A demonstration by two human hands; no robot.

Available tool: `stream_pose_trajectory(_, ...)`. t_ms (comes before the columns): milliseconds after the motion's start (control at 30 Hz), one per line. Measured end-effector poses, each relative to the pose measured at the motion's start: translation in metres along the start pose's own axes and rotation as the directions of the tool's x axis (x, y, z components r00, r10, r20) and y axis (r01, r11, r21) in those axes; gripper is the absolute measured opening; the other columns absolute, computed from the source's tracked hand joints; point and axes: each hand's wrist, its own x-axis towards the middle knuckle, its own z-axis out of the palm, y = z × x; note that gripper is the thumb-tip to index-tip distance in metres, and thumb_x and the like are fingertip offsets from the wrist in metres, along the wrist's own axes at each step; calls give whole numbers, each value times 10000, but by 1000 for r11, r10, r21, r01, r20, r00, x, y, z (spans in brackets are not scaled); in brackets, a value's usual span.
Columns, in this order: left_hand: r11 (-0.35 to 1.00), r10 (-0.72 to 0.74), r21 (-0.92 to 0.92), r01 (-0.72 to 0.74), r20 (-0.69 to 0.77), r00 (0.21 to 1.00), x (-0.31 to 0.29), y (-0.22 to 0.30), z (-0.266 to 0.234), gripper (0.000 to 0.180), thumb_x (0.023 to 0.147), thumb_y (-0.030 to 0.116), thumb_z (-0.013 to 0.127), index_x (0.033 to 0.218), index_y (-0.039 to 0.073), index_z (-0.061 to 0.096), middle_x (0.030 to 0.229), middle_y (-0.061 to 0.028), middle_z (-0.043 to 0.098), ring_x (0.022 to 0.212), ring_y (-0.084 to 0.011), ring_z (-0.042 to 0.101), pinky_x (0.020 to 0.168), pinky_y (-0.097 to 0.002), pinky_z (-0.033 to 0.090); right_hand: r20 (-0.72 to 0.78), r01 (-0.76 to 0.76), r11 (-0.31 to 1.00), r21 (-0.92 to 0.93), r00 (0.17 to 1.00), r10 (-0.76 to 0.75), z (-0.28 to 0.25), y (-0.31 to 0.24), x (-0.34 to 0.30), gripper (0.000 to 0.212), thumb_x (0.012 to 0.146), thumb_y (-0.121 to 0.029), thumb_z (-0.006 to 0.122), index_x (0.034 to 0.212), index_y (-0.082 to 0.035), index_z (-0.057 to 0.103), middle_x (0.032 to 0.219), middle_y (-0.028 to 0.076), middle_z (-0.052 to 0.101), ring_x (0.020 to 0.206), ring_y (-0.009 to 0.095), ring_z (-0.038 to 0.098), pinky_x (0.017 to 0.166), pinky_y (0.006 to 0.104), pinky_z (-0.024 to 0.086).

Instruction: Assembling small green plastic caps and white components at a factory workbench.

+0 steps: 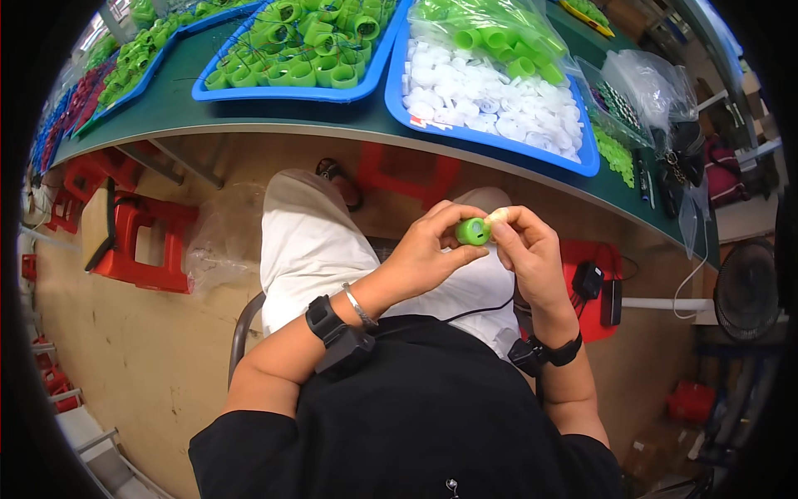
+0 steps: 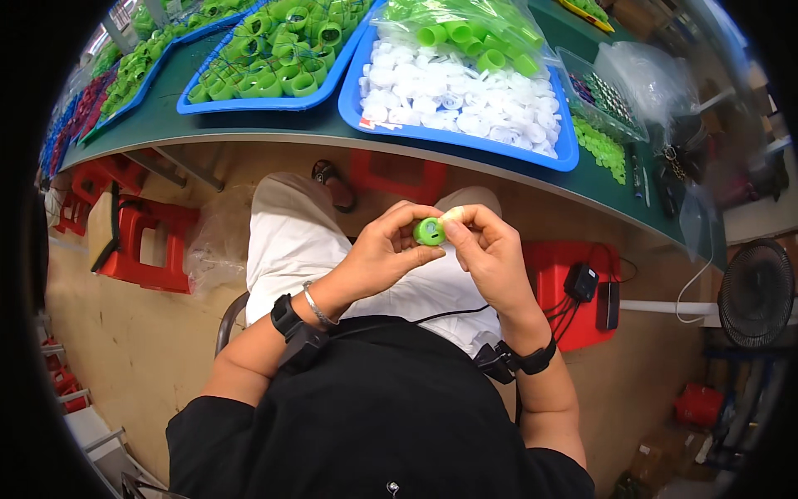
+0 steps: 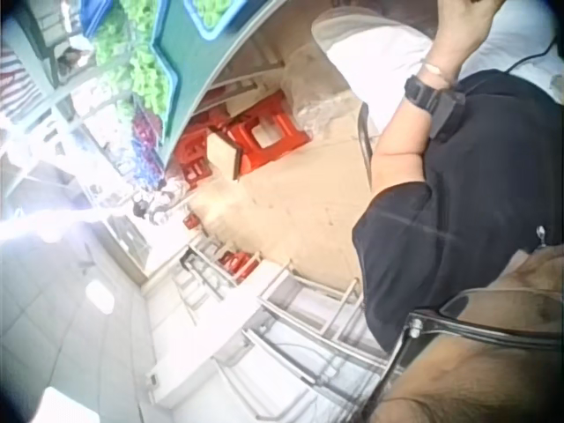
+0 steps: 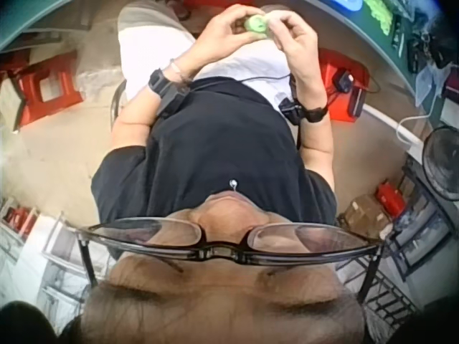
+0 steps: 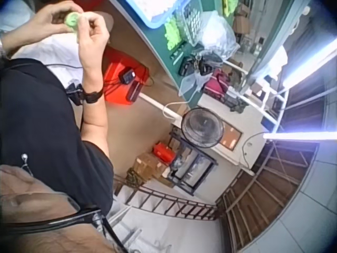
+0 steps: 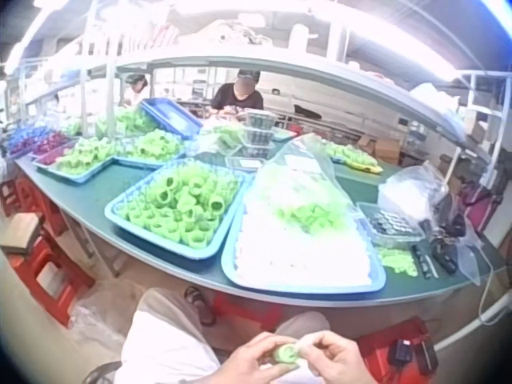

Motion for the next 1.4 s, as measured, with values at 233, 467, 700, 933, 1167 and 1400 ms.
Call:
stream_pose_trajectory(233, 989, 43, 141, -38, -37, 998, -1, 4, 3, 393, 837, 13, 701, 1205, -5, 564, 1095, -51, 526, 977, -123, 565, 812, -247, 513, 23, -10, 999, -47, 1000, 11, -2, -4, -2, 119, 959, -127, 588, 941, -11, 607, 691, -60, 515, 584, -21, 390, 499, 162, 288)
stream_pose_trajectory(467, 981, 101, 166, -103, 21, 995, -5, 4, 3, 418, 837, 64, 713, 1223, -6, 569, 1049, -60, 557, 916, -138, 557, 756, -266, 481, 134, -72, 981, -179, 986, 97, -16, -16, 8, 145, 930, -141, 628, 902, 0, 604, 773, -25, 579, 650, -13, 462, 543, 162, 348)
stream_pose_trajectory(700, 967, 101, 232, -109, 44, 994, -6, 2, 5, 417, 847, 80, 706, 1231, -4, 568, 1026, -56, 547, 896, -142, 550, 756, -264, 469, 129, -294, 954, -55, 945, 299, -19, -9, 12, 174, 893, -191, 667, 851, -36, 598, 705, -32, 546, 536, 16, 430, 482, 175, 330)
stream_pose_trajectory(933, 992, 13, 127, -20, 62, 998, -5, -5, 3, 404, 876, 70, 667, 1259, 9, 552, 1028, -44, 529, 879, -106, 531, 741, -256, 461, 153, -306, 948, 84, 944, 291, -16, 3, 12, 193, 914, -196, 654, 878, -22, 580, 720, -5, 566, 555, 36, 487, 494, 188, 390)
stream_pose_trajectory(1167, 994, -15, 110, 5, 88, 996, -5, 4, 2, 408, 891, 65, 648, 1279, 3, 536, 1022, -35, 515, 871, -97, 528, 735, -249, 458, 120, -119, 993, -17, 985, 120, -20, 4, 10, 132, 919, -134, 643, 966, -12, 626, 803, 8, 590, 605, 59, 535, 558, 196, 447)
stream_pose_trajectory(1400, 998, 19, 64, -29, 151, 988, -5, -2, 1, 368, 908, 92, 641, 1243, -20, 534, 1010, -36, 483, 854, -97, 495, 730, -248, 437, 234, 281, 849, -447, 953, -192, -22, -7, 9, 136, 856, -49, 673, 984, -4, 666, 779, 40, 598, 623, 112, 574, 567, 247, 461)
